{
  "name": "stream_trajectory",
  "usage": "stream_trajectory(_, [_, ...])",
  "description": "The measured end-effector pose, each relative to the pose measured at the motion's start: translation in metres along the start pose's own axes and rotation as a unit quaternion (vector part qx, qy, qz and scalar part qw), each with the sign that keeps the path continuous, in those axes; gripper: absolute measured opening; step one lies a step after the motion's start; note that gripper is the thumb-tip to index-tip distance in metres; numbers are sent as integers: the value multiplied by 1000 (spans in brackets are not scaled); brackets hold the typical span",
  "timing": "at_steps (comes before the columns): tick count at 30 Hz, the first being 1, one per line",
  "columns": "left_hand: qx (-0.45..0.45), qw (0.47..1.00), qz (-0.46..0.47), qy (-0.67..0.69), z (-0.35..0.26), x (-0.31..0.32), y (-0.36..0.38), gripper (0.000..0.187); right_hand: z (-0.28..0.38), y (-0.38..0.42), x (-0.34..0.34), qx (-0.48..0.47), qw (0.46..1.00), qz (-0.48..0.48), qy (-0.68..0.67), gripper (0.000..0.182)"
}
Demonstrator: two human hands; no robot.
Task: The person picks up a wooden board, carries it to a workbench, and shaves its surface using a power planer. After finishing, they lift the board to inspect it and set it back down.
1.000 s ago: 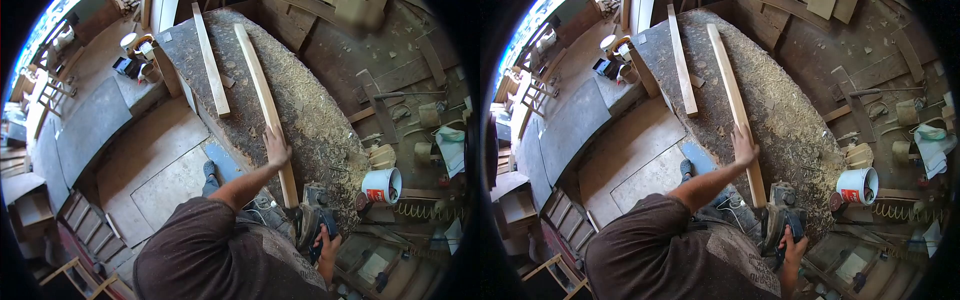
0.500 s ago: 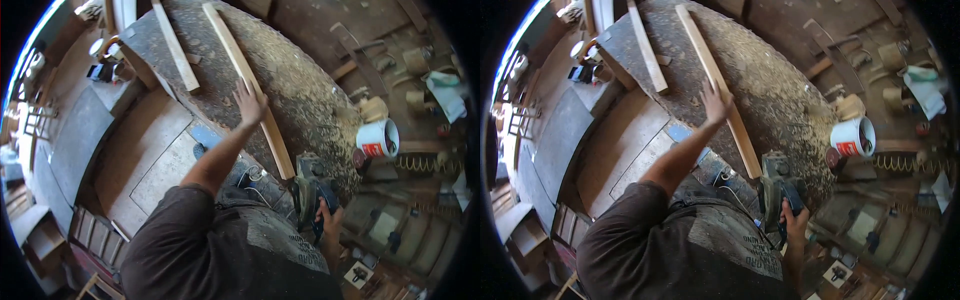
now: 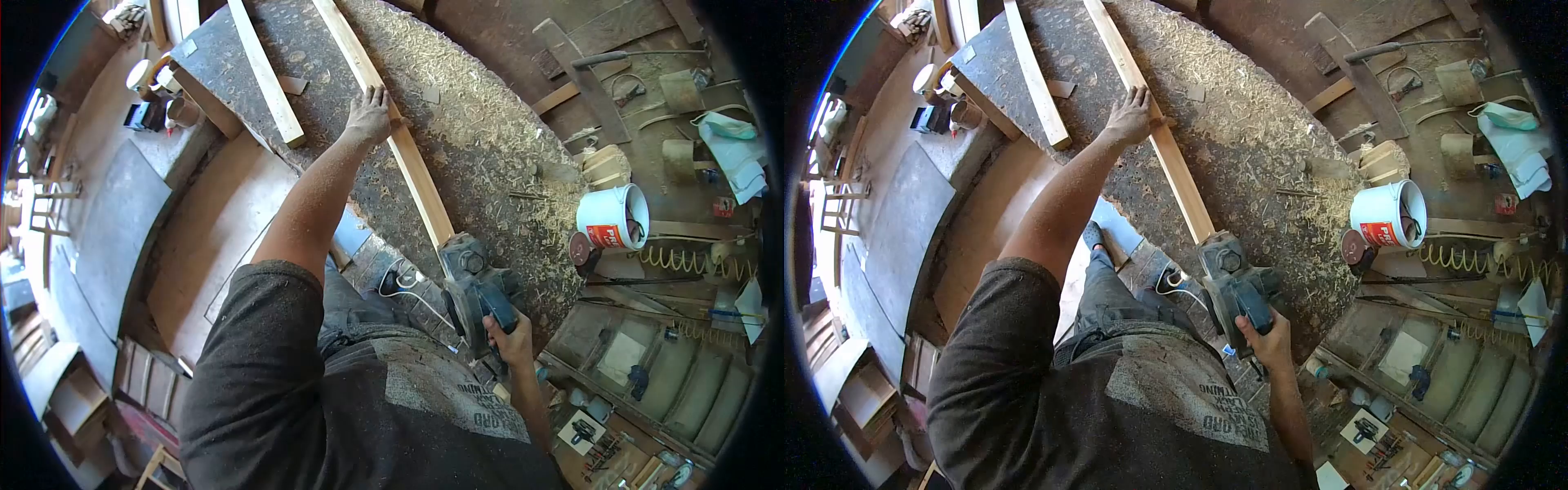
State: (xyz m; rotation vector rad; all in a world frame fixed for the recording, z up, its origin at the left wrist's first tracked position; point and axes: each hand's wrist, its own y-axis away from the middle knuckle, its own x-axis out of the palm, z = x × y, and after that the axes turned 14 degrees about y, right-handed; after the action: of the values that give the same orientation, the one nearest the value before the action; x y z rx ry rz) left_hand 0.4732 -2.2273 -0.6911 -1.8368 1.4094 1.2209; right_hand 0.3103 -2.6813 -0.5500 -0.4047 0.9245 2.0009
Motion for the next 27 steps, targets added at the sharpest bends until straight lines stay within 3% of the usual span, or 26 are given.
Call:
stream_trajectory(5, [-6,1000,2,14,0,0,0,93,-5,-15,5,-1,999,19,30,56])
stream_trajectory(12, [-7,999,21,30,-4,-16,-7,92,57,-80,25,-15,999,18,38,54])
stream_trajectory(15, [-11,996,75,34,6,-28,-21,84,100,-121,38,-39,998,0,48,52])
stream_trajectory(18, [5,982,170,79,17,-42,-36,68,141,-160,52,-36,997,9,65,52])
stream_trajectory(19, [-18,975,159,152,21,-48,-38,69,149,-175,58,-40,997,7,68,52])
stream_trajectory(21, [32,937,175,302,31,-67,-36,76,161,-210,75,-55,995,-18,82,57])
stream_trajectory(23, [-22,936,141,321,51,-58,-57,86,186,-239,87,-90,988,-60,112,61])
stream_trajectory(26, [11,907,71,414,71,-64,-62,86,211,-288,103,-125,985,-62,100,64])
stream_trajectory(27, [7,922,-7,388,75,-66,-61,83,223,-297,104,-104,989,-39,97,64])
